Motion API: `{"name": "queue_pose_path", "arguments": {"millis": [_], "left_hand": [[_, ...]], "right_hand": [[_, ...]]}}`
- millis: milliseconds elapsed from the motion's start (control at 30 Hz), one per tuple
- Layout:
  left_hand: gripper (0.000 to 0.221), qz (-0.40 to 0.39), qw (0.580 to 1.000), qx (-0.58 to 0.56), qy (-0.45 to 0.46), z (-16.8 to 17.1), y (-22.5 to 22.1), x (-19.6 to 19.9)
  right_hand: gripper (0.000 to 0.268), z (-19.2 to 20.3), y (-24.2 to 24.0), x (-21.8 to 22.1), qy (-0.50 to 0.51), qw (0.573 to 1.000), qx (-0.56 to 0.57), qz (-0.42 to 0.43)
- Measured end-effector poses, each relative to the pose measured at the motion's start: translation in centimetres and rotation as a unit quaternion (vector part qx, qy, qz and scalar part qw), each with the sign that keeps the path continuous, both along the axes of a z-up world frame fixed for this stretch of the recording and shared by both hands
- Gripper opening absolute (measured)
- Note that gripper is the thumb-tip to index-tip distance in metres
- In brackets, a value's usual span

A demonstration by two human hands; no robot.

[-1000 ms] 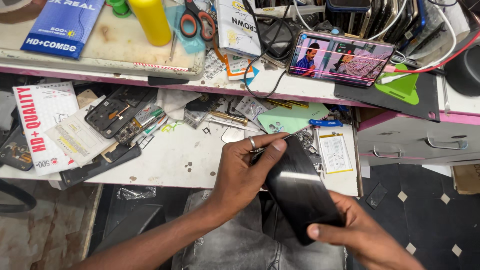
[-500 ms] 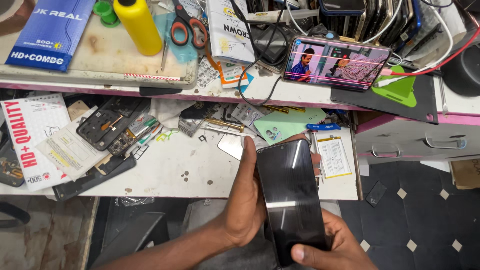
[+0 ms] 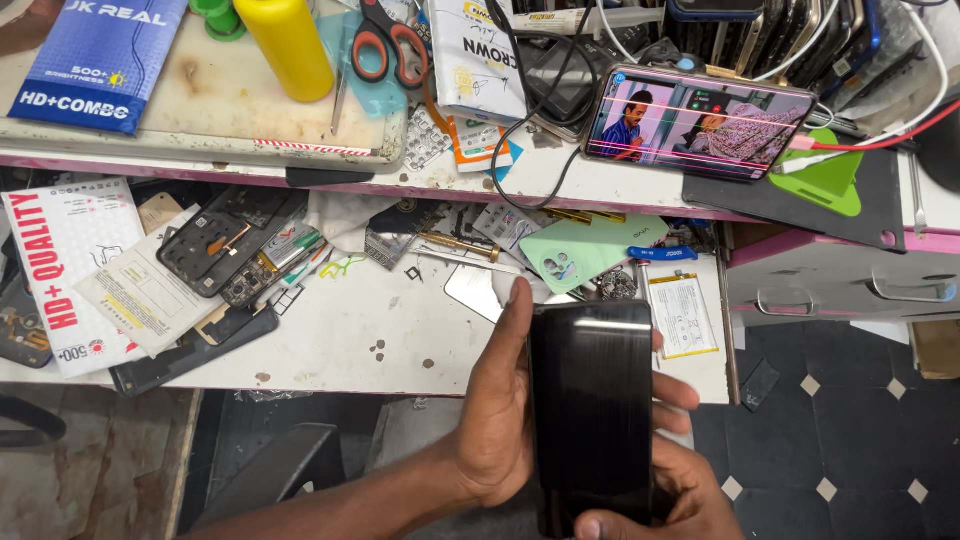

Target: The person removes the battery from a disassembled smartphone, then handles the screen assembly and peels off a protective film from the display. The person works at a cluttered repair bench with tools and spare parts visible.

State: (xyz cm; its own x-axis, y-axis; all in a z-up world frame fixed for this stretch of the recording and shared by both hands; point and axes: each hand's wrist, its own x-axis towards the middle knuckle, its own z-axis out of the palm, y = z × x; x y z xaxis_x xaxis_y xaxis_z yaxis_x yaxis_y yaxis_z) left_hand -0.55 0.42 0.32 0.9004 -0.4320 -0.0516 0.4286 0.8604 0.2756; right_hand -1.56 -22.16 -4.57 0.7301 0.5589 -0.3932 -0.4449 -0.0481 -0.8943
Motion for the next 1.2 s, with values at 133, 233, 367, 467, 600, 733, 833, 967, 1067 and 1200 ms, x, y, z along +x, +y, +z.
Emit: {"name": "queue_pose_path", "arguments": {"millis": [133, 233, 367, 467, 600, 733, 833, 967, 1067, 1200], "left_hand": [[0.102, -0.007, 0.996, -0.083, -0.013, -0.9, 0.0, -0.3], [0.099, 0.014, 0.995, -0.094, 0.003, -1.2, 0.2, -0.3], [0.1, 0.031, 0.997, -0.064, 0.0, -0.9, 0.5, -0.4], [0.102, 0.004, 0.994, -0.104, -0.024, -0.5, 0.5, -0.8], [0.102, -0.037, 0.993, -0.111, -0.035, 0.5, 0.1, -1.9], [0.104, -0.075, 0.994, -0.083, -0.011, 1.8, 0.0, -3.3], [0.1, -0.067, 0.997, -0.017, -0.035, 2.5, 0.3, -4.1], [0.102, -0.075, 0.996, 0.02, -0.039, 3.2, 0.3, -4.5], [0.1, -0.085, 0.996, -0.022, 0.005, 3.3, 0.1, -4.6], [0.1, -0.078, 0.997, -0.01, -0.016, 3.1, -0.1, -4.5]], "right_hand": [[0.052, 0.0, -0.4, -1.1, -0.258, 0.965, 0.047, -0.005], [0.049, 1.5, -2.3, 0.9, -0.151, 0.988, 0.009, 0.041], [0.037, 3.1, -5.8, 7.4, -0.115, 0.919, -0.35, 0.136], [0.053, 4.6, -7.5, 9.3, -0.199, 0.947, -0.245, 0.055], [0.046, 8.2, -7.9, 7.6, -0.218, 0.941, -0.239, -0.094], [0.026, 10.7, -5.1, 5.2, -0.315, 0.925, -0.182, -0.11], [0.019, 12.0, -2.6, 3.9, -0.381, 0.904, -0.174, -0.09], [0.019, 12.8, -0.1, 2.8, -0.375, 0.888, -0.217, -0.156], [0.018, 13.4, 0.1, 2.9, -0.398, 0.868, -0.267, -0.127], [0.016, 12.8, -0.4, 2.5, -0.395, 0.86, -0.287, -0.146]]}}
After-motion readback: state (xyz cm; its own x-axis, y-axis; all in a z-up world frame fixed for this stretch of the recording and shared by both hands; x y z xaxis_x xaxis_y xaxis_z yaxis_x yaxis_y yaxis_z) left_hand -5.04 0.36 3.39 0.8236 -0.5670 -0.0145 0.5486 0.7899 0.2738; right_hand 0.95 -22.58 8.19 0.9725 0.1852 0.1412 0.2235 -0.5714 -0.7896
